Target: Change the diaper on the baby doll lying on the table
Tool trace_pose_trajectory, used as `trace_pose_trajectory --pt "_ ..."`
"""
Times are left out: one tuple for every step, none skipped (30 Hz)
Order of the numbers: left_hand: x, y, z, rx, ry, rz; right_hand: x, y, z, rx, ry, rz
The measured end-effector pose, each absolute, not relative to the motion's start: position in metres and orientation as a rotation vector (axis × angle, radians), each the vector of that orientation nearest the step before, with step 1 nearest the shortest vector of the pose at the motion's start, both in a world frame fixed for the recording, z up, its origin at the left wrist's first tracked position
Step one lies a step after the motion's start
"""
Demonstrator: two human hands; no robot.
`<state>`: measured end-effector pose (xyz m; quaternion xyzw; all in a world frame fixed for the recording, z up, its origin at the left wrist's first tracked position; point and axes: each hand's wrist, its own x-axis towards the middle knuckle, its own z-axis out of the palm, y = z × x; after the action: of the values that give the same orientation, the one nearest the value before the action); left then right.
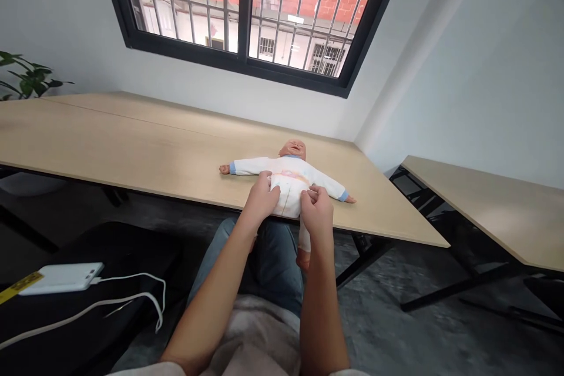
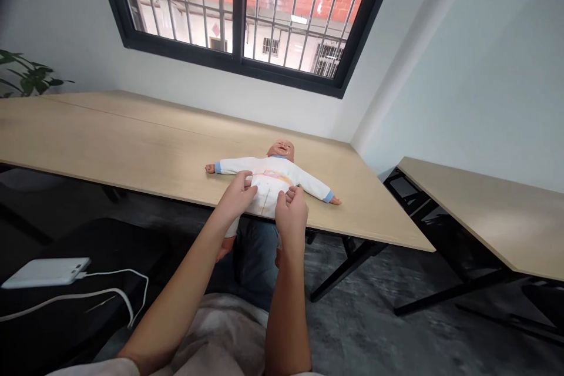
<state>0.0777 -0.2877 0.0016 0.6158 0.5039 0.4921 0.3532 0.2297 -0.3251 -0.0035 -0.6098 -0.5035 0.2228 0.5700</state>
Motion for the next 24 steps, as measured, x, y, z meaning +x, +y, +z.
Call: trace_pose_trajectory --pt "0.079 -0.285 0.001 1.551 1.27 1.271 0.23 -0.323 -0.004 -1.431 -1.183 0.533" --pt "0.08 -0.283 0.0 1.512 1.248 1.267 0.23 -0.319 -0.005 -1.44 -1.187 0.546" --pt "0.081 -0.28 0.0 1.489 1.241 1.256 0.231 -0.316 -0.005 -1.457 -1.191 0.558" --pt "0.082 -0.279 0.001 1.487 1.251 1.239 0.232 -0.313 -0.004 -1.477 -1.193 0.569" --pt "0.082 -0.278 0.001 1.513 1.278 1.215 0.233 -0.311 -0.004 -1.494 -1.195 0.582" --pt "0.081 -0.278 0.003 1.561 1.316 1.189 0.234 -0.309 -0.003 -1.506 -1.197 0.597" --pt "0.081 -0.278 0.004 1.619 1.353 1.159 0.235 -0.307 -0.002 -1.515 -1.2 0.613" --pt "0.08 -0.278 0.006 1.672 1.384 1.129 0.236 -0.306 -0.001 -1.522 -1.205 0.624" --pt "0.08 -0.278 0.007 1.711 1.399 1.103 0.237 -0.306 -0.001 -1.53 -1.217 0.628" --pt "0.081 -0.278 0.008 1.727 1.397 1.087 0.237 -0.305 0.0 -1.535 -1.233 0.624" --pt "0.081 -0.277 0.008 1.718 1.378 1.086 0.237 -0.304 0.0 -1.536 -1.249 0.616" --pt "0.083 -0.275 0.006 1.685 1.343 1.1 0.236 -0.303 0.0 -1.529 -1.259 0.618" --pt "0.084 -0.272 0.004 1.628 1.294 1.124 0.235 -0.303 0.0 -1.512 -1.259 0.64" --pt "0.085 -0.269 0.001 1.549 1.231 1.152 0.234 -0.302 0.0 -1.487 -1.244 0.681" --pt "0.086 -0.267 -0.002 1.454 1.155 1.174 0.233 -0.302 0.0 -1.453 -1.209 0.732" --pt "0.087 -0.265 -0.005 1.356 1.076 1.186 0.232 -0.303 0.0 -1.415 -1.157 0.778" --pt "0.087 -0.264 -0.007 1.271 1.002 1.188 0.232 -0.304 0.0 -1.378 -1.101 0.803" --pt "0.086 -0.265 -0.009 1.21 0.95 1.19 0.231 -0.307 0.0 -1.349 -1.051 0.802" --pt "0.084 -0.267 -0.01 1.185 0.932 1.197 0.231 -0.312 -0.001 -1.337 -1.016 0.772" --pt "0.081 -0.271 -0.009 1.199 0.952 1.212 0.231 -0.318 -0.002 -1.344 -1.002 0.726" --pt "0.077 -0.277 -0.008 1.243 1.007 1.235 0.231 -0.324 -0.004 -1.367 -1.011 0.679" --pt "0.073 -0.283 -0.007 1.307 1.082 1.257 0.231 -0.332 -0.006 -1.403 -1.034 0.639" --pt "0.069 -0.29 -0.005 1.381 1.161 1.269 0.231 -0.339 -0.008 -1.44 -1.068 0.609" --pt "0.066 -0.296 -0.005 1.454 1.232 1.265 0.23 -0.346 -0.01 -1.469 -1.108 0.588"
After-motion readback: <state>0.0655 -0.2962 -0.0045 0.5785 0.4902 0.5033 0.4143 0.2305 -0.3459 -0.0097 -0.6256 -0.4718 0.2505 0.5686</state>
